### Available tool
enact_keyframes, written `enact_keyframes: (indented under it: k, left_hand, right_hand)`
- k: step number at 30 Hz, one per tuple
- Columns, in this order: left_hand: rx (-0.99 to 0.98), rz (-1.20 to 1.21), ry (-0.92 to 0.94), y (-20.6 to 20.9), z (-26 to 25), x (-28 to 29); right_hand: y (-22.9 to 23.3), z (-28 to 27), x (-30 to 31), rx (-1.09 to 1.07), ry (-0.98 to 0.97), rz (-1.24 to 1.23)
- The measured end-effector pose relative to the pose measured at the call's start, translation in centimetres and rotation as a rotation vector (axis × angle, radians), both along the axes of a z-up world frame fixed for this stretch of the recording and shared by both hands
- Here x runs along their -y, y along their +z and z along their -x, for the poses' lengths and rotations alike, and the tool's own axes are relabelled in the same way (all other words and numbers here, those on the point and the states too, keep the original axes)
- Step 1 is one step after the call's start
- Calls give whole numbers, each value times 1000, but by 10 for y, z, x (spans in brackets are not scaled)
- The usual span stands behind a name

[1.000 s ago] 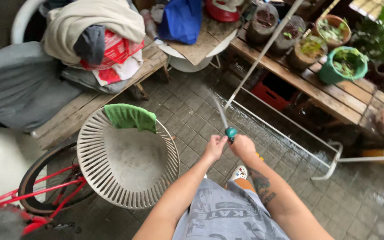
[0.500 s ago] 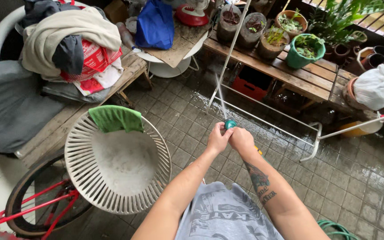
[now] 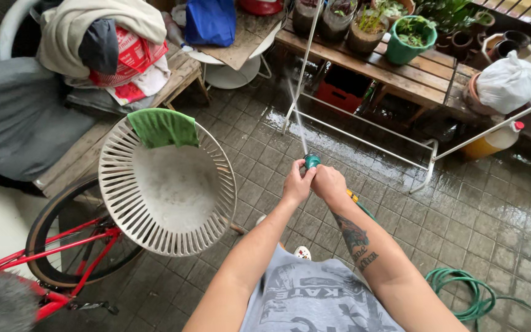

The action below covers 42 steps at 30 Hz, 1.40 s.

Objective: The person uses a hose with a spray nozzle to water a collection of potted plants arranged on a wooden shelf and the tiled floor. They systematically direct the water stream across the plants and the surrounding area, moving the nozzle back and forth to cover different sections.

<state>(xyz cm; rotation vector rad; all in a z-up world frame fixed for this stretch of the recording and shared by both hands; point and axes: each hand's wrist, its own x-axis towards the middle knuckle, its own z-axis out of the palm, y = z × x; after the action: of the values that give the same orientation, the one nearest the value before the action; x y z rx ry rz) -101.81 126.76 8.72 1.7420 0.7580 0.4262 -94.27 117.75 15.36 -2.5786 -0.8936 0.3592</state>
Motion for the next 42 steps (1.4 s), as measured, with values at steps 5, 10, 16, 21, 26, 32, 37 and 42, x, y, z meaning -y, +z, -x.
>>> enact_keyframes:
  k: [5, 10, 16, 21, 26, 32, 37, 42]
  left_hand:
    - [41, 24, -30, 8, 30, -1]
    - [35, -29, -46, 5, 65, -26]
    - [37, -81, -76, 2, 120, -75]
    - [70, 9, -137, -3, 156, -94]
    - [68, -77, -150, 3, 182, -103]
    - [114, -44, -114, 13, 196, -112]
    - [151, -16, -145, 12, 202, -117]
    - [132, 53, -186, 12, 195, -115]
  right_hand:
    - [19, 37, 3, 15, -13, 25]
    - [26, 75, -19, 54, -3, 46]
    - [27, 134, -63, 67, -21, 78]
    - [23, 175, -78, 56, -63, 105]
    - [23, 198, -86, 68, -75, 115]
    - [33, 213, -99, 33, -87, 112]
    - [26, 218, -101, 94, -95, 60]
    - [19, 214, -91, 70, -112, 57]
